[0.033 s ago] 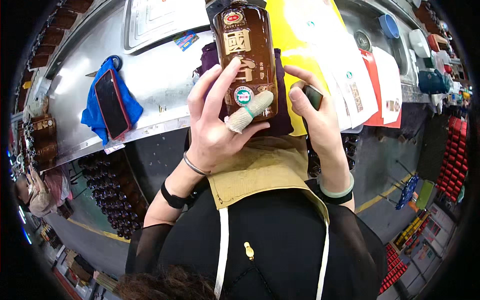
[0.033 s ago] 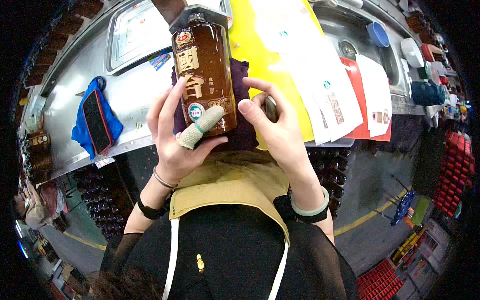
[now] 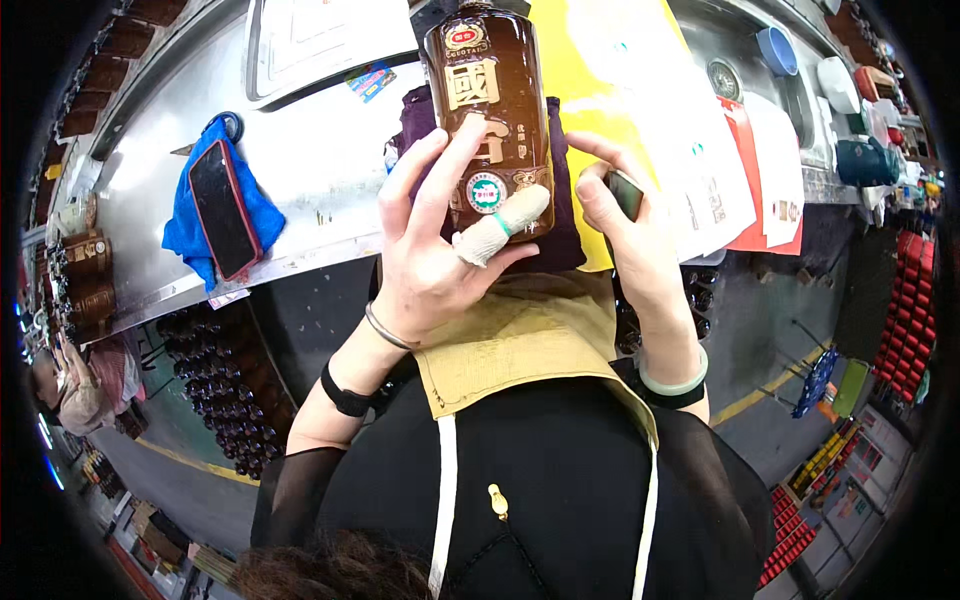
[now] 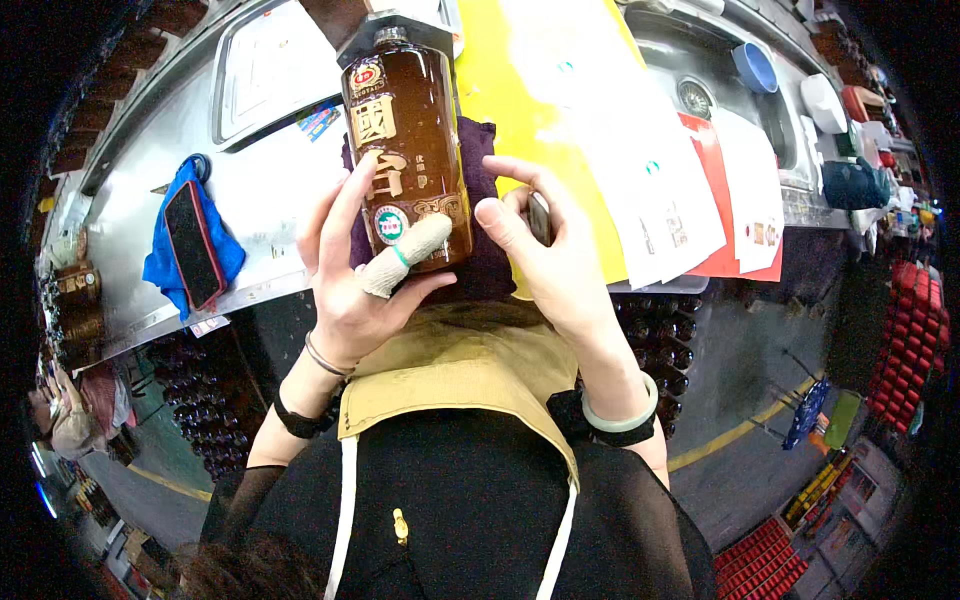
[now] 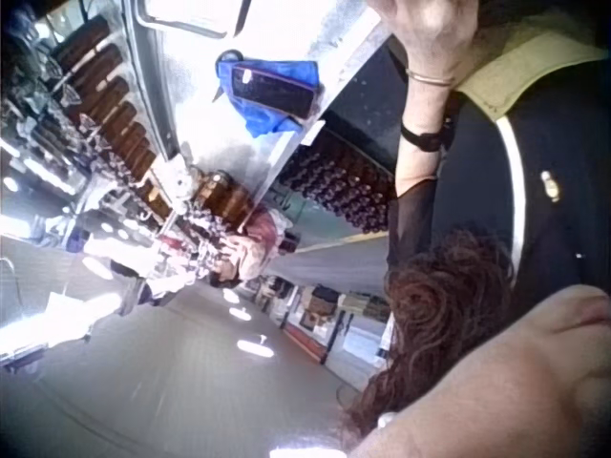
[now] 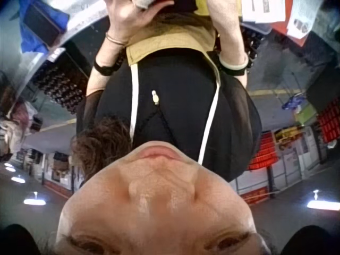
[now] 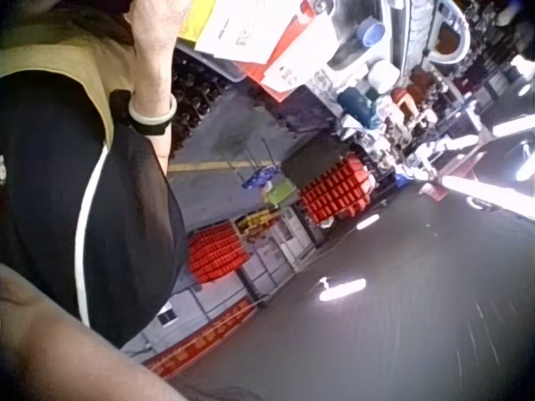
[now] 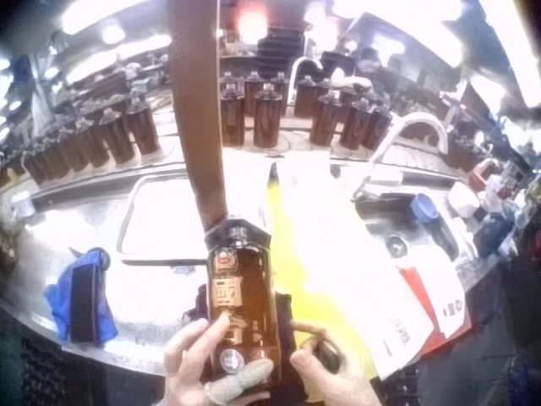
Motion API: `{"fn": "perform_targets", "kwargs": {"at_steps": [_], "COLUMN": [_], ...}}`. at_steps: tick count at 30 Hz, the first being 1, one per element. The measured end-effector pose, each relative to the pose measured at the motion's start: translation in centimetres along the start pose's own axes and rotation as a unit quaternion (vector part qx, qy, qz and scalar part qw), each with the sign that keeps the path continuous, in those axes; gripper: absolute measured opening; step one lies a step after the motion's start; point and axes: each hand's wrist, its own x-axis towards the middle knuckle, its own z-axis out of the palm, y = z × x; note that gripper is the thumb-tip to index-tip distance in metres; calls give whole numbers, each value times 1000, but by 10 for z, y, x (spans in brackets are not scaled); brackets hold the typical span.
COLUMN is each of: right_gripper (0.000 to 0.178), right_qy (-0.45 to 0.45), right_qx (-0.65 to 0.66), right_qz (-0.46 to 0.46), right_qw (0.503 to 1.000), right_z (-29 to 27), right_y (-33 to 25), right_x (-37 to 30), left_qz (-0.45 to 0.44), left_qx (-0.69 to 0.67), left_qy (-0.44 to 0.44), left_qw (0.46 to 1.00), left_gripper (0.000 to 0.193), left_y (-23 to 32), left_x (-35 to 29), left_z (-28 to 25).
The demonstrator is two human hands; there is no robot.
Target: Applying and smoothing product labels on a brown glass bottle using a handheld scraper tool at a manufacturing line.
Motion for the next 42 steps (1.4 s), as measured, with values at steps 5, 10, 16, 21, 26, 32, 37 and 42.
{"fn": "perform_targets", "kwargs": {"at_steps": [5, 10, 16, 21, 26, 32, 37, 42], "right_gripper": [51, 61, 62, 60, 54, 45, 43, 47], "right_qy": [-4, -26, -39, -52, -46, -16, 0, 8], "right_qx": [-40, -74, -64, -58, -31, -44, -79, -143], "right_qz": [-1, 17, 19, 25, 4, -41, -73, -85], "right_qw": [999, 997, 997, 997, 998, 998, 994, 986], "right_z": [12, 11, 9, 7, 1, -5, -6, 0], "right_y": [4, 0, 0, -1, -2, -2, -4, 7], "right_x": [-3, -2, -1, -1, -4, -1, -1, 0], "left_qz": [-30, -91, -116, 14, 11, -117, -71, -170], "left_qx": [-50, -67, -76, 15, 14, -129, -95, -212], "left_qy": [54, 74, 74, 84, 96, 108, 104, 53], "left_qw": [997, 991, 988, 996, 995, 979, 987, 961], "left_gripper": [71, 82, 76, 54, 55, 57, 67, 97], "left_y": [-3, -7, -3, -1, -12, -11, -7, -6], "left_x": [-4, -9, -10, -13, -37, -39, -22, -15], "left_z": [3, 3, 1, 7, 8, 11, -1, 0]}}
